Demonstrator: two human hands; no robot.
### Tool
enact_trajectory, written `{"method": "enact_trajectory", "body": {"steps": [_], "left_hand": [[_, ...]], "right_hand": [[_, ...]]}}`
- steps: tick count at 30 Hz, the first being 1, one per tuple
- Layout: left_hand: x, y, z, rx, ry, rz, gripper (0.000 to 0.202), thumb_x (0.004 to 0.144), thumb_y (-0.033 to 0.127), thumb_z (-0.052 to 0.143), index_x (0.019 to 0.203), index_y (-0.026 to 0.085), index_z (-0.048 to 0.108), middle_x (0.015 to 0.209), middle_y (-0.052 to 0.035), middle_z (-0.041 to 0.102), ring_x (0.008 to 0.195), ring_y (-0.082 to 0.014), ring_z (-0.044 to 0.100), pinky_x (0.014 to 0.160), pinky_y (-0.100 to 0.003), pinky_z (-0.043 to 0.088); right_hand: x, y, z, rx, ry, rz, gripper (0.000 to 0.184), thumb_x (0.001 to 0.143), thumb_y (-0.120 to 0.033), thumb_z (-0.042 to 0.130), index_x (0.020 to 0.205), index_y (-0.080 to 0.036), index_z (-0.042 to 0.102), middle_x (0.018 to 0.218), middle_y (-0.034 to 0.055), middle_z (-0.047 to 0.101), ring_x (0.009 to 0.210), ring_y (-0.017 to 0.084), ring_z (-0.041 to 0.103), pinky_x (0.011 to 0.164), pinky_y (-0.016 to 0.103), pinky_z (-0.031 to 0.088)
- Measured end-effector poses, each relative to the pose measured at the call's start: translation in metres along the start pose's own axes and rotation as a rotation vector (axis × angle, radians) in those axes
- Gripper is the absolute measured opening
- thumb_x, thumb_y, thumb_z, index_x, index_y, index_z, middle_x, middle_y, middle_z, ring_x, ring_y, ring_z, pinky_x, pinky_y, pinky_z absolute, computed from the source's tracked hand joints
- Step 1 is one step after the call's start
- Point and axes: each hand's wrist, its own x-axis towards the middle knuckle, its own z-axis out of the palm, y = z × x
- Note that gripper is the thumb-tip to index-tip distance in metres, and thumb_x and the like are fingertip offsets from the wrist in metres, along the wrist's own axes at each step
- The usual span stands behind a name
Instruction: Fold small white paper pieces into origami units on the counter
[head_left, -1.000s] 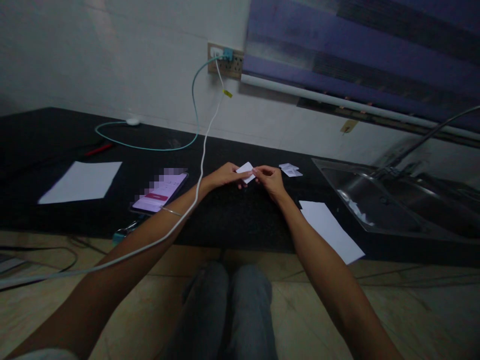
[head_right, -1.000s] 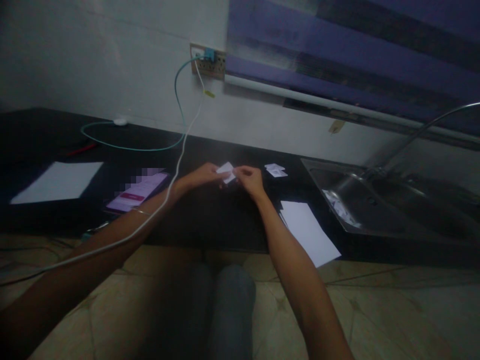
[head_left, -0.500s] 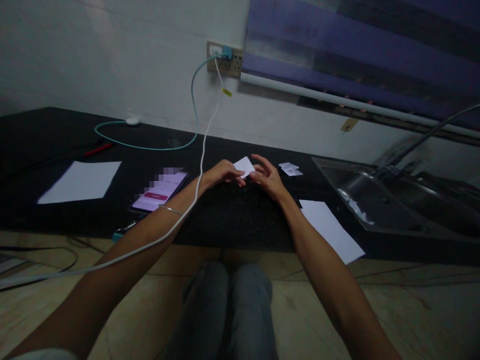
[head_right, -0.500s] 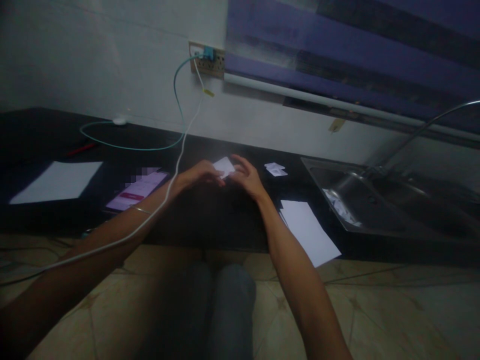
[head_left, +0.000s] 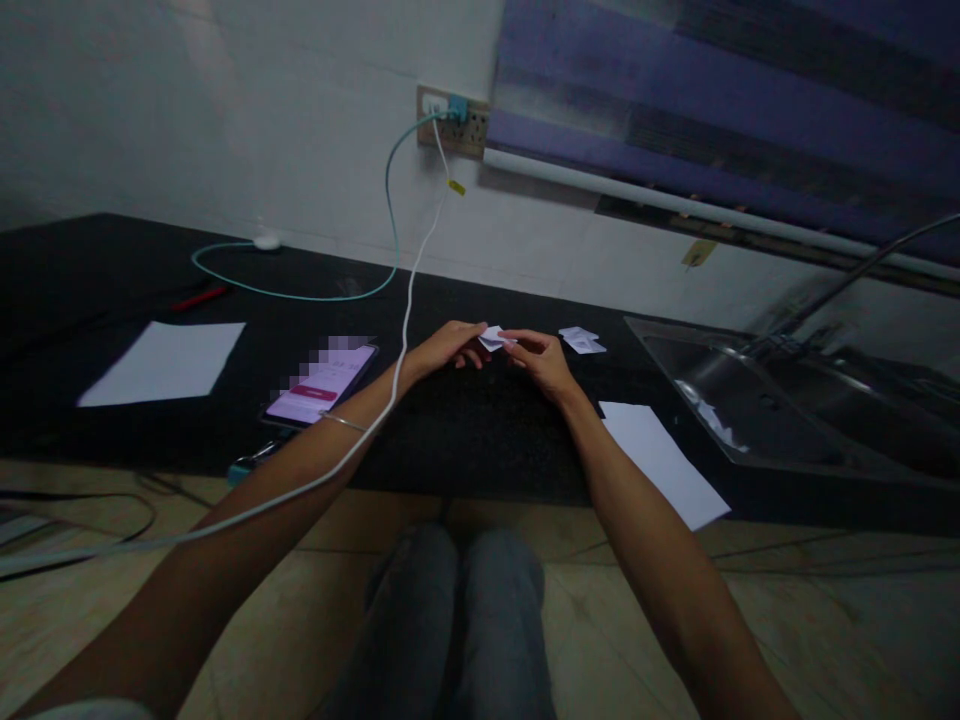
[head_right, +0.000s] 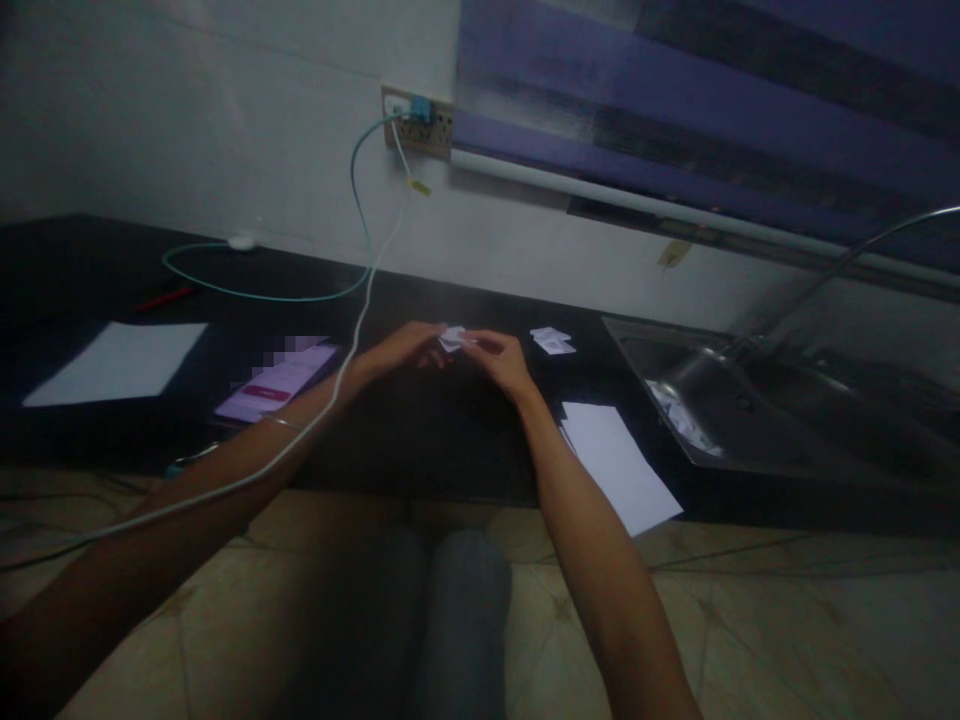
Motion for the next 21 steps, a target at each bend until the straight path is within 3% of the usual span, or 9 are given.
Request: {"method": "enact_trajectory", "body": {"steps": [3, 5, 9, 21], "left_hand": [[-0.002, 0.002, 0.001, -0.117, 0.047, 0.056, 0.04, 0.09, 0.039, 0.066, 0.124, 0.016, 0.067, 0.109, -0.0139, 0.074, 0.076, -0.0162, 0.072, 0.049, -0.02, 0.041], [-0.005, 0.004, 0.001, -0.151, 0.049, 0.093, 0.046, 0.085, 0.035, 0.073, 0.127, 0.018, 0.066, 0.116, -0.0141, 0.072, 0.084, -0.0176, 0.071, 0.052, -0.02, 0.043], [-0.008, 0.009, 0.001, -0.069, 0.05, 0.125, 0.04, 0.077, 0.029, 0.079, 0.114, 0.015, 0.074, 0.112, -0.0137, 0.074, 0.081, -0.0155, 0.068, 0.054, -0.02, 0.044], [-0.012, 0.01, 0.002, -0.025, 0.089, 0.131, 0.027, 0.08, 0.035, 0.076, 0.098, 0.016, 0.082, 0.093, -0.0123, 0.078, 0.071, -0.0136, 0.064, 0.055, -0.023, 0.041]], "right_hand": [[0.001, 0.003, 0.0, 0.032, 0.033, 0.001, 0.041, 0.07, -0.053, 0.082, 0.099, -0.024, 0.079, 0.096, 0.0054, 0.076, 0.082, 0.019, 0.066, 0.073, 0.033, 0.053], [0.002, 0.003, -0.001, 0.057, 0.044, -0.002, 0.043, 0.07, -0.054, 0.082, 0.1, -0.023, 0.079, 0.094, 0.0056, 0.076, 0.082, 0.019, 0.066, 0.072, 0.033, 0.053], [0.002, 0.003, -0.001, 0.088, 0.058, 0.024, 0.043, 0.069, -0.054, 0.083, 0.1, -0.024, 0.079, 0.096, 0.0051, 0.075, 0.081, 0.018, 0.066, 0.069, 0.031, 0.054], [0.008, 0.014, -0.005, 0.012, 0.105, -0.001, 0.044, 0.071, -0.06, 0.079, 0.094, -0.022, 0.078, 0.082, 0.003, 0.072, 0.071, 0.016, 0.064, 0.062, 0.029, 0.051]]}}
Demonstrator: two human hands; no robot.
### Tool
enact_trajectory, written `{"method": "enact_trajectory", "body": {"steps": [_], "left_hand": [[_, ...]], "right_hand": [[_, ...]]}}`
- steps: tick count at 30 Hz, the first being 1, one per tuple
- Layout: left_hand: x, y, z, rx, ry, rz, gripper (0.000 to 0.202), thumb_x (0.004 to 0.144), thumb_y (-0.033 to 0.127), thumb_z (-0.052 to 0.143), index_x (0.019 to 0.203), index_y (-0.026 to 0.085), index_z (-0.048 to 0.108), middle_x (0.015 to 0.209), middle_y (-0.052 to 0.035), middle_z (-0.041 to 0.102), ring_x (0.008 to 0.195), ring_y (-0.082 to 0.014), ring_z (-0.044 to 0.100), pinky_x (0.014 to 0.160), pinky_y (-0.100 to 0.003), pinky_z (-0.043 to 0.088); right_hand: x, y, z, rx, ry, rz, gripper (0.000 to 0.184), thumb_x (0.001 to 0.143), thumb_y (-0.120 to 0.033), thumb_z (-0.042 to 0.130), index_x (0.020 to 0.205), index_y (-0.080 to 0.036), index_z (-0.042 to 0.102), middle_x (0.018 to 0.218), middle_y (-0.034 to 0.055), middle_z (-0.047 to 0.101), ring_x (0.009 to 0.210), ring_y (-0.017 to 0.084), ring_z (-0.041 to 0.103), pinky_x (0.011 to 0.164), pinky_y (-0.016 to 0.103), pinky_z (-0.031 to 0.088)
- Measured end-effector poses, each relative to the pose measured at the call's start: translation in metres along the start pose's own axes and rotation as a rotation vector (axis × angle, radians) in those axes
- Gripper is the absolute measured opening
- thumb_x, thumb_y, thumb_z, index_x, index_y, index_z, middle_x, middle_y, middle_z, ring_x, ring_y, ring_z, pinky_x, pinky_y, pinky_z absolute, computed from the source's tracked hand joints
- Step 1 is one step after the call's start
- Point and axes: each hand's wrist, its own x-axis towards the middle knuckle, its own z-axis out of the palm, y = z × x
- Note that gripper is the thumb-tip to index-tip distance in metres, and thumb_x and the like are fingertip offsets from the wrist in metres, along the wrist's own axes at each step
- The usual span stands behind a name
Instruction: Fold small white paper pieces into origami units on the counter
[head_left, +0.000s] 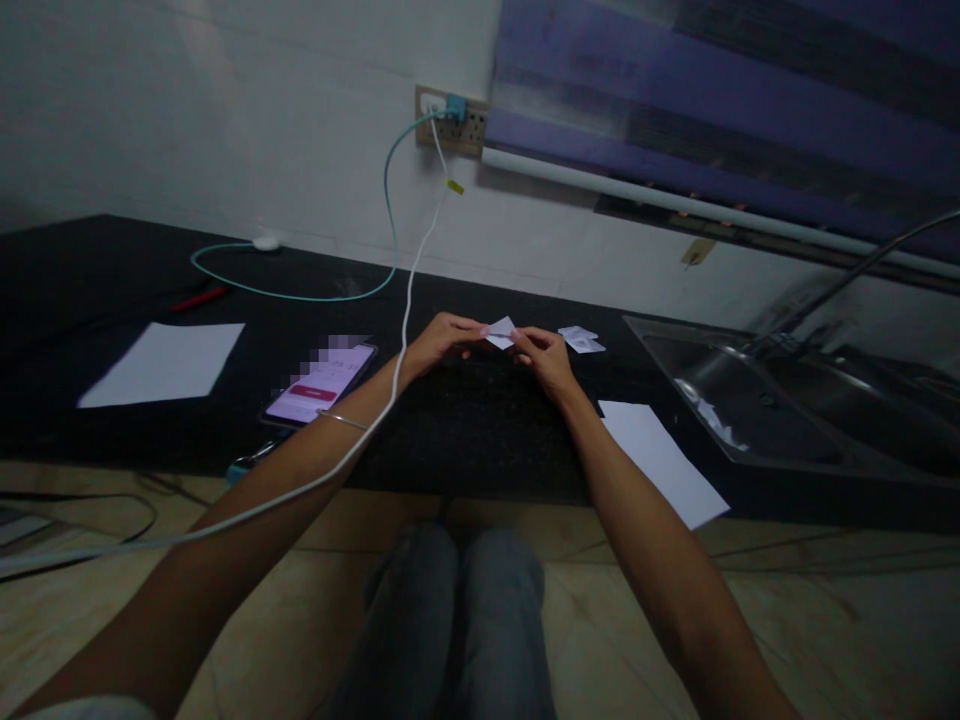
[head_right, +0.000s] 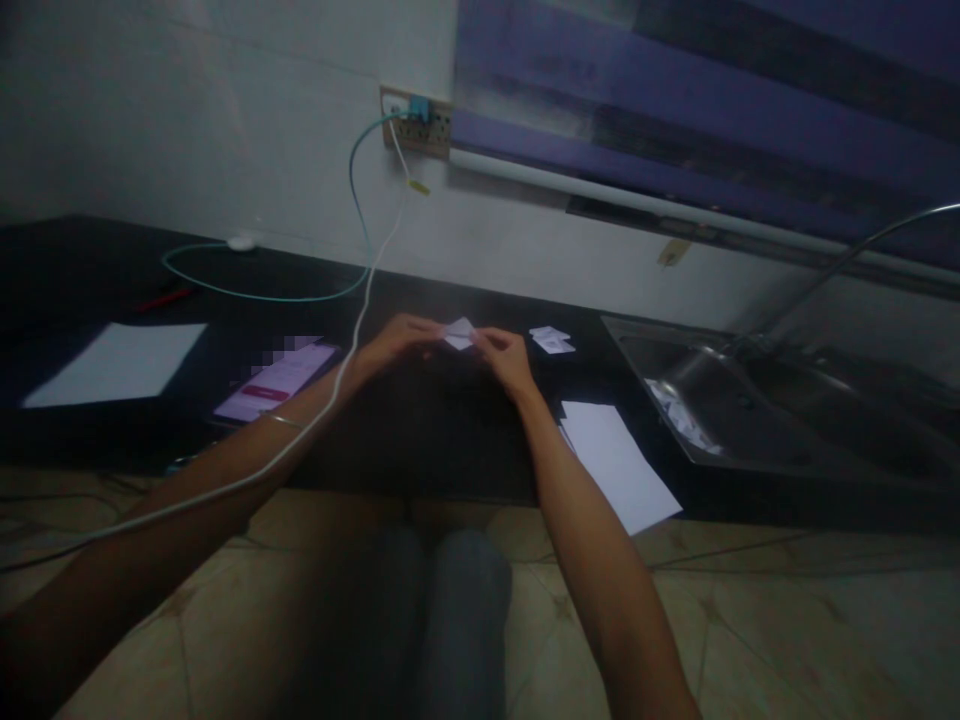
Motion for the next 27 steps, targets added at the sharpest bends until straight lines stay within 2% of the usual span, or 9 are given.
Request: {"method": "enact_trajectory", "body": {"steps": [6, 10, 13, 15, 16, 19, 27], "left_hand": [[0.002, -0.002, 0.0, 0.02, -0.001, 0.003, 0.028, 0.082, 0.04, 0.076, 0.095, 0.016, 0.081, 0.088, -0.0107, 0.076, 0.066, -0.0114, 0.061, 0.053, -0.022, 0.04], [0.002, -0.002, -0.002, 0.092, 0.02, -0.004, 0.027, 0.081, 0.04, 0.076, 0.086, 0.014, 0.081, 0.073, -0.007, 0.071, 0.056, -0.009, 0.053, 0.05, -0.023, 0.036], [0.006, -0.006, -0.004, 0.089, 0.019, 0.018, 0.024, 0.08, 0.036, 0.076, 0.088, 0.014, 0.081, 0.076, -0.0072, 0.072, 0.057, -0.0094, 0.054, 0.051, -0.023, 0.037], [0.008, -0.01, -0.004, 0.065, 0.014, 0.027, 0.03, 0.079, 0.034, 0.076, 0.102, 0.014, 0.08, 0.087, -0.0096, 0.075, 0.062, -0.0109, 0.057, 0.053, -0.024, 0.039], [0.009, -0.012, -0.005, 0.055, 0.014, 0.025, 0.037, 0.079, 0.033, 0.077, 0.111, 0.014, 0.078, 0.091, -0.0109, 0.076, 0.064, -0.0116, 0.059, 0.054, -0.024, 0.04], [0.011, -0.014, -0.006, 0.062, 0.008, 0.014, 0.054, 0.079, 0.032, 0.077, 0.129, 0.013, 0.069, 0.099, -0.0139, 0.077, 0.067, -0.0132, 0.061, 0.055, -0.024, 0.041], [0.007, -0.006, 0.0, 0.142, 0.026, -0.015, 0.034, 0.084, 0.028, 0.074, 0.114, 0.013, 0.074, 0.096, -0.0111, 0.076, 0.065, -0.0117, 0.062, 0.053, -0.022, 0.04]], "right_hand": [[0.001, 0.001, -0.001, -0.02, 0.001, -0.036, 0.042, 0.072, -0.059, 0.079, 0.092, -0.022, 0.078, 0.079, 0.0029, 0.071, 0.065, 0.014, 0.06, 0.058, 0.028, 0.048], [-0.001, -0.003, 0.001, -0.07, 0.003, -0.031, 0.043, 0.071, -0.06, 0.078, 0.09, -0.02, 0.077, 0.077, 0.003, 0.071, 0.062, 0.014, 0.059, 0.057, 0.028, 0.046], [-0.002, -0.006, 0.002, -0.036, -0.02, -0.018, 0.053, 0.072, -0.056, 0.079, 0.112, -0.022, 0.073, 0.075, 0.0014, 0.071, 0.062, 0.015, 0.06, 0.059, 0.029, 0.048], [-0.003, -0.008, 0.002, -0.025, -0.023, -0.005, 0.062, 0.072, -0.054, 0.079, 0.125, -0.024, 0.067, 0.072, 0.0004, 0.07, 0.062, 0.016, 0.061, 0.06, 0.03, 0.049], [-0.003, -0.008, 0.003, -0.028, -0.019, 0.004, 0.063, 0.072, -0.053, 0.079, 0.125, -0.024, 0.066, 0.071, 0.0003, 0.07, 0.062, 0.016, 0.061, 0.06, 0.03, 0.05], [-0.002, -0.007, 0.003, -0.032, 0.004, 0.027, 0.054, 0.07, -0.051, 0.08, 0.113, -0.02, 0.071, 0.068, 0.0014, 0.071, 0.061, 0.016, 0.062, 0.061, 0.031, 0.051], [0.0, -0.003, 0.002, -0.036, 0.04, 0.012, 0.04, 0.065, -0.044, 0.084, 0.094, -0.017, 0.075, 0.075, 0.0037, 0.074, 0.067, 0.017, 0.065, 0.067, 0.032, 0.052]]}}
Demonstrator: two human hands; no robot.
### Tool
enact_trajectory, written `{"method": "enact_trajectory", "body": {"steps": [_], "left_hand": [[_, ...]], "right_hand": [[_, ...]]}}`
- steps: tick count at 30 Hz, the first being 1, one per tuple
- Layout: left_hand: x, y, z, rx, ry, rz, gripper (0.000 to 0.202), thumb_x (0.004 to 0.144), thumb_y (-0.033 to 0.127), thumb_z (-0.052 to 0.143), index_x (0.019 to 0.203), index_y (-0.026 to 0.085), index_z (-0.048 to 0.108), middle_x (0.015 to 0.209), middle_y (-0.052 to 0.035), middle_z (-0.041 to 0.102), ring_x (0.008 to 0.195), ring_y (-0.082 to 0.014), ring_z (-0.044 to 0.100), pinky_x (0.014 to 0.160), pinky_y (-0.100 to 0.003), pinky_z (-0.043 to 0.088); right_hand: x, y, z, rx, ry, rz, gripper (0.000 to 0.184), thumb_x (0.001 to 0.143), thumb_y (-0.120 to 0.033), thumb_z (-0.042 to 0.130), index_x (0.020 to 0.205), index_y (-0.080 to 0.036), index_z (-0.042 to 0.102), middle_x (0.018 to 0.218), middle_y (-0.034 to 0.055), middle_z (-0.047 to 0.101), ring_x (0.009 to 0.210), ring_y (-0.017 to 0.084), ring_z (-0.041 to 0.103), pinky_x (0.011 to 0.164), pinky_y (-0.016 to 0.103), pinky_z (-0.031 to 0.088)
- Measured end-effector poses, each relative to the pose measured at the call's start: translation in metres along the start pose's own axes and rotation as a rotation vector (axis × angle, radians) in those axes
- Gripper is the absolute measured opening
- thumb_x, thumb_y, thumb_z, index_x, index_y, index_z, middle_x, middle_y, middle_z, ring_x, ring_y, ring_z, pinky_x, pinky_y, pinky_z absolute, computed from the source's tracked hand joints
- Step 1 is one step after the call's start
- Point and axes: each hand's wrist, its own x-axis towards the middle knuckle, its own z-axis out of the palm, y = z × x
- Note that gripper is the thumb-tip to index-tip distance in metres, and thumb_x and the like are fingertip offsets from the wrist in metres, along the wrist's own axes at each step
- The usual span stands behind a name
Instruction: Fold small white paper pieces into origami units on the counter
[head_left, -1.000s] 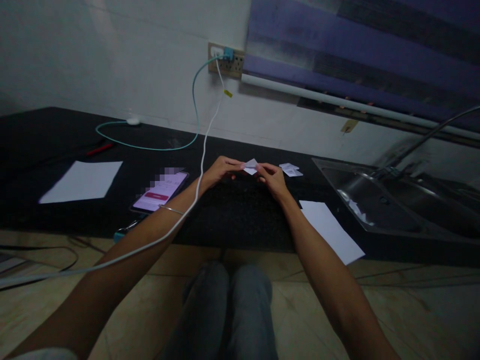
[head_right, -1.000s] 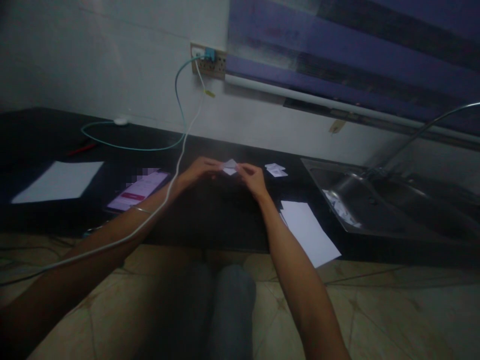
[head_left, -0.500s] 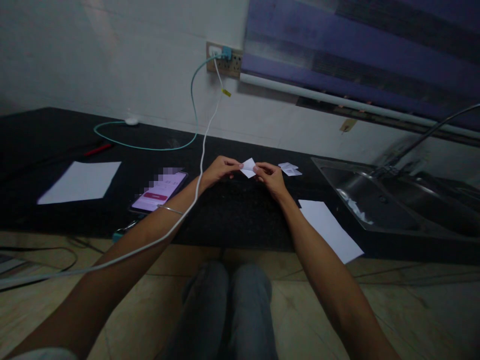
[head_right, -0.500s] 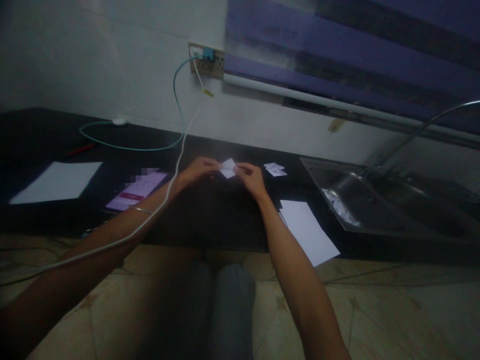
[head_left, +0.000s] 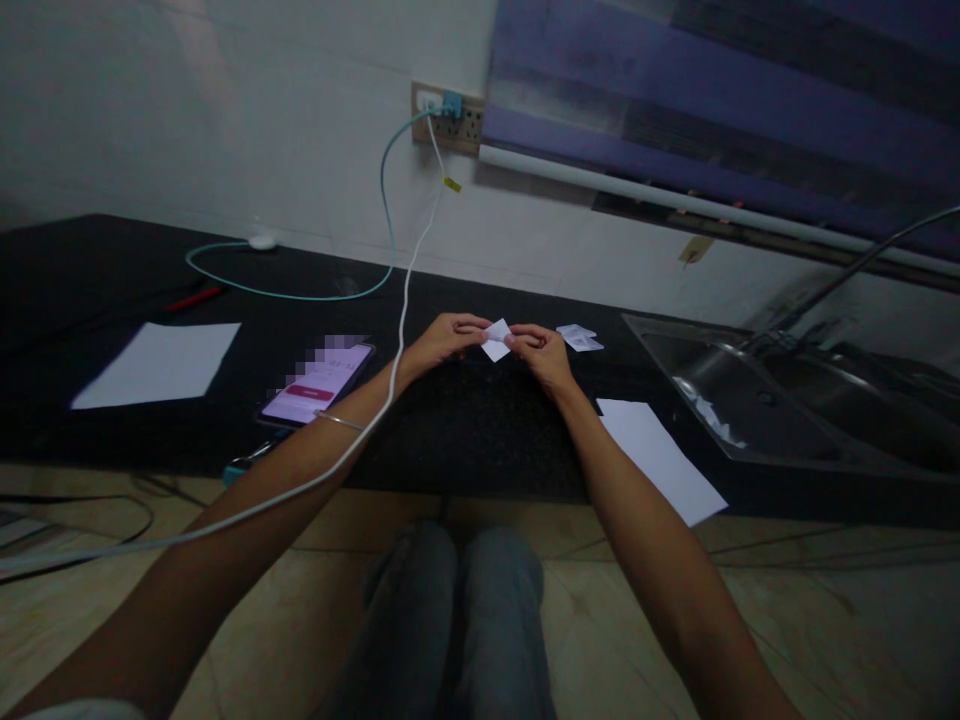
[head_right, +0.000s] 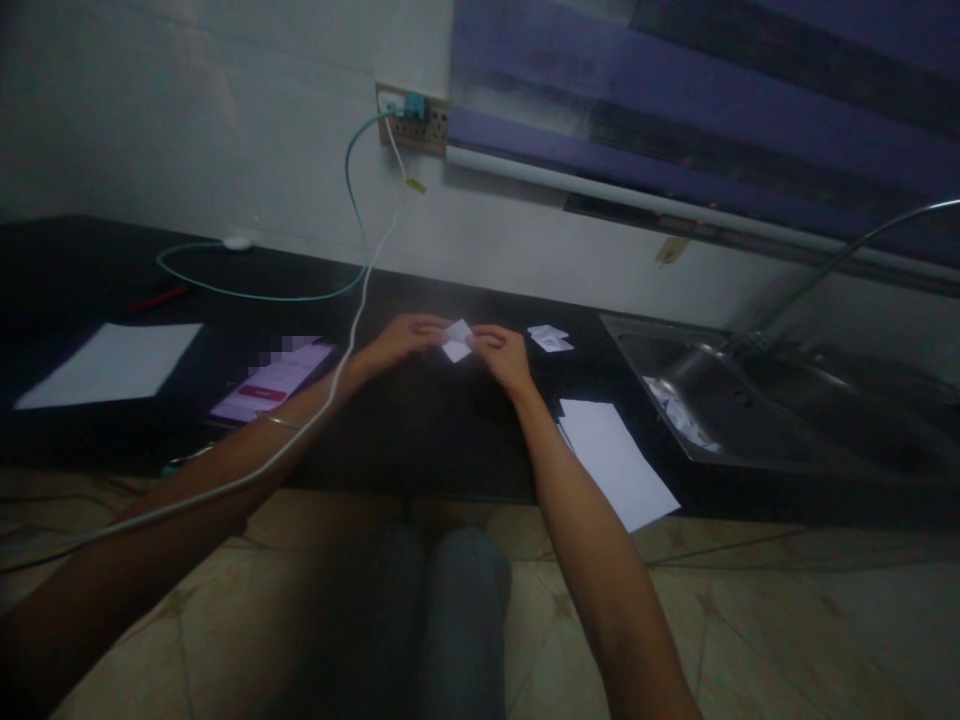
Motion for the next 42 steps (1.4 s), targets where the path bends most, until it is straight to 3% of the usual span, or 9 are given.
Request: {"method": "enact_trajectory", "body": {"steps": [5, 10, 21, 27, 42], "left_hand": [[0.0, 0.0, 0.003, 0.063, -0.086, -0.015, 0.032, 0.095, 0.041, 0.063, 0.103, 0.013, 0.075, 0.083, -0.0106, 0.074, 0.061, -0.0123, 0.062, 0.049, -0.022, 0.036], [0.003, -0.007, 0.004, 0.137, -0.138, 0.121, 0.039, 0.097, 0.047, 0.057, 0.085, 0.012, 0.071, 0.075, -0.0074, 0.071, 0.066, -0.0134, 0.063, 0.06, -0.023, 0.045], [-0.003, -0.005, 0.008, 0.295, -0.05, 0.207, 0.029, 0.098, 0.036, 0.052, 0.086, 0.013, 0.065, 0.071, -0.0045, 0.067, 0.065, -0.0136, 0.063, 0.061, -0.024, 0.045], [-0.006, -0.002, 0.01, 0.392, -0.042, 0.251, 0.029, 0.099, 0.036, 0.048, 0.088, 0.014, 0.062, 0.075, -0.0042, 0.066, 0.067, -0.0141, 0.061, 0.062, -0.024, 0.043], [0.0, -0.01, 0.01, 0.468, 0.069, 0.299, 0.034, 0.097, 0.039, 0.05, 0.076, 0.015, 0.061, 0.066, -0.0003, 0.057, 0.06, -0.0125, 0.05, 0.057, -0.025, 0.035]], "right_hand": [[-0.001, 0.0, 0.002, 0.003, -0.04, -0.048, 0.036, 0.066, -0.043, 0.084, 0.092, -0.019, 0.077, 0.083, 0.0056, 0.076, 0.076, 0.019, 0.069, 0.074, 0.035, 0.054], [-0.002, -0.002, 0.002, -0.027, -0.03, -0.125, 0.036, 0.067, -0.046, 0.084, 0.091, -0.02, 0.078, 0.093, 0.0072, 0.078, 0.084, 0.022, 0.071, 0.08, 0.039, 0.056], [-0.003, -0.004, 0.005, 0.077, -0.057, -0.061, 0.047, 0.063, -0.044, 0.088, 0.101, -0.023, 0.072, 0.085, 0.0031, 0.077, 0.077, 0.019, 0.07, 0.072, 0.034, 0.057], [-0.001, 0.0, 0.006, 0.111, -0.07, -0.05, 0.047, 0.061, -0.043, 0.089, 0.098, -0.022, 0.072, 0.085, 0.0027, 0.076, 0.079, 0.019, 0.071, 0.078, 0.036, 0.057], [-0.002, -0.001, 0.008, 0.121, -0.099, -0.062, 0.034, 0.064, -0.035, 0.086, 0.092, -0.022, 0.072, 0.089, 0.0027, 0.072, 0.085, 0.019, 0.066, 0.08, 0.035, 0.054]]}}
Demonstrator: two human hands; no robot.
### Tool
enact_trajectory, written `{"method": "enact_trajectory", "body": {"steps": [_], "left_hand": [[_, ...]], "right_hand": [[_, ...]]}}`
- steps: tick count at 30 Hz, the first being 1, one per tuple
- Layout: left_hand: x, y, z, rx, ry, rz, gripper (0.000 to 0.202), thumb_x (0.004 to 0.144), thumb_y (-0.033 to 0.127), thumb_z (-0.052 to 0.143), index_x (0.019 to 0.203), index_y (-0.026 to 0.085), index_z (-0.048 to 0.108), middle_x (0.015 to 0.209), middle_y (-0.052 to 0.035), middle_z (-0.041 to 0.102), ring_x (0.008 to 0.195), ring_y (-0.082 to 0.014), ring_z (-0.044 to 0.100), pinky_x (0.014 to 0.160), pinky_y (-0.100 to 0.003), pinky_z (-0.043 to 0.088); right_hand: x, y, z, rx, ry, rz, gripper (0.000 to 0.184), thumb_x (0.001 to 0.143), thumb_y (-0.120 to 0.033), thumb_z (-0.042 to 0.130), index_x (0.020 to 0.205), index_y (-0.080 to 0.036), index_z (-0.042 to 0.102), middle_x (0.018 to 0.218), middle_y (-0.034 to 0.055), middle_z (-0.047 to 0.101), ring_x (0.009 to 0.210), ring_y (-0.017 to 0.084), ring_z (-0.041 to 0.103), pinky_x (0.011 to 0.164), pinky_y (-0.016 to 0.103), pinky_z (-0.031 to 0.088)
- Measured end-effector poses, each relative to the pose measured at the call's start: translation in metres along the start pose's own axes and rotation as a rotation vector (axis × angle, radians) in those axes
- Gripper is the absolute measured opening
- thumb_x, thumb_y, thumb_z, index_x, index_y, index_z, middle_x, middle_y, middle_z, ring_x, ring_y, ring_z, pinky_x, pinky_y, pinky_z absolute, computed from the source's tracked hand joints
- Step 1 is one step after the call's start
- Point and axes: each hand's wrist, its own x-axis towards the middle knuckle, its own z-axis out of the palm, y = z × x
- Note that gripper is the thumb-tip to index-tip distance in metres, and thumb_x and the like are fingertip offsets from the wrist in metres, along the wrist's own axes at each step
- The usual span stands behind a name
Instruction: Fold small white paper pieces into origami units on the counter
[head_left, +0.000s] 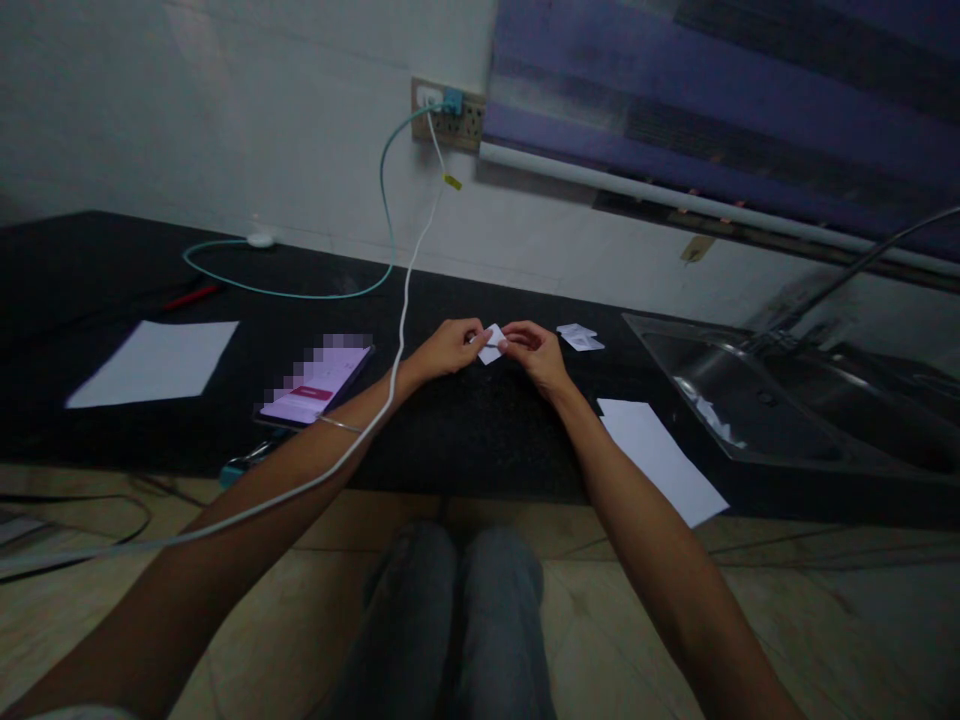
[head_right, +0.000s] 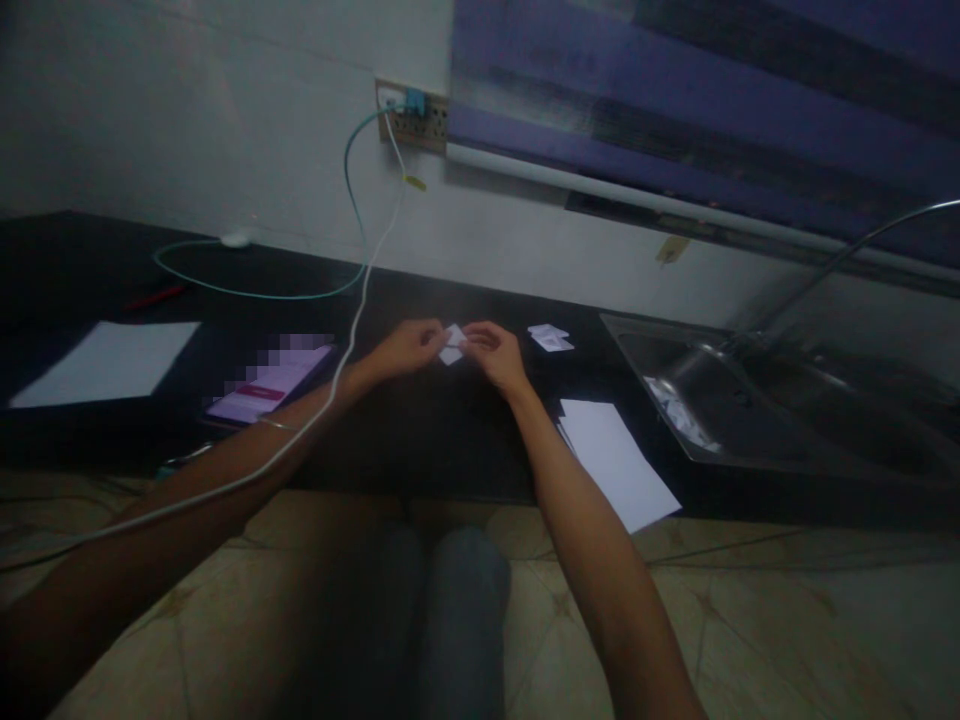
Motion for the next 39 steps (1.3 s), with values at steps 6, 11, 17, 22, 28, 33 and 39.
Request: {"method": "enact_trajectory", "body": {"steps": [6, 11, 17, 22, 28, 33, 39], "left_hand": [[0.003, 0.0, 0.001, -0.267, -0.081, -0.133, 0.037, 0.1, 0.043, 0.048, 0.08, 0.015, 0.062, 0.063, -0.0008, 0.059, 0.056, -0.0113, 0.053, 0.053, -0.022, 0.037], [0.003, 0.003, -0.008, -0.453, -0.268, -0.23, 0.037, 0.099, 0.04, 0.05, 0.083, 0.012, 0.068, 0.067, -0.0047, 0.065, 0.055, -0.01, 0.055, 0.049, -0.021, 0.034], [0.002, 0.001, -0.012, -0.471, -0.308, -0.223, 0.023, 0.088, 0.032, 0.063, 0.091, 0.011, 0.074, 0.076, -0.0083, 0.072, 0.06, -0.0119, 0.061, 0.051, -0.022, 0.035], [0.003, 0.001, -0.01, -0.413, -0.274, -0.154, 0.021, 0.087, 0.029, 0.066, 0.082, 0.01, 0.072, 0.071, -0.0066, 0.071, 0.061, -0.0116, 0.061, 0.058, -0.023, 0.043], [0.001, 0.004, -0.009, -0.41, -0.272, -0.125, 0.024, 0.087, 0.034, 0.07, 0.082, 0.01, 0.072, 0.072, -0.0063, 0.071, 0.063, -0.0119, 0.063, 0.063, -0.024, 0.048], [0.0, 0.006, -0.008, -0.398, -0.294, -0.071, 0.038, 0.091, 0.048, 0.064, 0.086, 0.011, 0.072, 0.076, -0.0072, 0.072, 0.064, -0.0128, 0.062, 0.063, -0.024, 0.048], [-0.002, 0.012, -0.004, -0.275, -0.322, -0.034, 0.04, 0.102, 0.044, 0.044, 0.096, 0.013, 0.069, 0.08, -0.007, 0.071, 0.07, -0.0145, 0.064, 0.067, -0.025, 0.049]], "right_hand": [[0.0, 0.001, 0.001, 0.015, -0.046, 0.001, 0.034, 0.064, -0.033, 0.085, 0.093, -0.023, 0.069, 0.09, 0.0013, 0.07, 0.081, 0.017, 0.063, 0.075, 0.032, 0.052], [0.002, 0.006, -0.002, -0.024, -0.067, -0.011, 0.029, 0.064, -0.035, 0.086, 0.08, -0.021, 0.067, 0.082, 0.0006, 0.068, 0.076, 0.016, 0.061, 0.074, 0.032, 0.051], [0.001, 0.003, -0.002, -0.068, -0.101, -0.078, 0.025, 0.068, -0.038, 0.084, 0.079, -0.021, 0.069, 0.091, 0.0024, 0.071, 0.085, 0.019, 0.064, 0.085, 0.036, 0.051], [-0.004, -0.006, 0.001, -0.143, -0.153, -0.06, 0.029, 0.067, -0.042, 0.085, 0.084, -0.022, 0.071, 0.09, 0.0018, 0.071, 0.087, 0.02, 0.065, 0.088, 0.038, 0.051], [-0.004, -0.004, 0.002, -0.168, -0.141, -0.12, 0.027, 0.07, -0.044, 0.085, 0.082, -0.022, 0.074, 0.094, 0.0029, 0.071, 0.09, 0.02, 0.065, 0.09, 0.038, 0.05], [-0.002, -0.006, 0.001, -0.134, -0.078, -0.154, 0.027, 0.071, -0.046, 0.084, 0.078, -0.022, 0.074, 0.094, 0.0043, 0.071, 0.088, 0.02, 0.065, 0.086, 0.037, 0.051], [-0.001, -0.008, 0.0, -0.186, -0.021, -0.161, 0.032, 0.069, -0.051, 0.083, 0.077, -0.022, 0.075, 0.092, 0.0056, 0.071, 0.091, 0.022, 0.065, 0.088, 0.038, 0.052]]}}
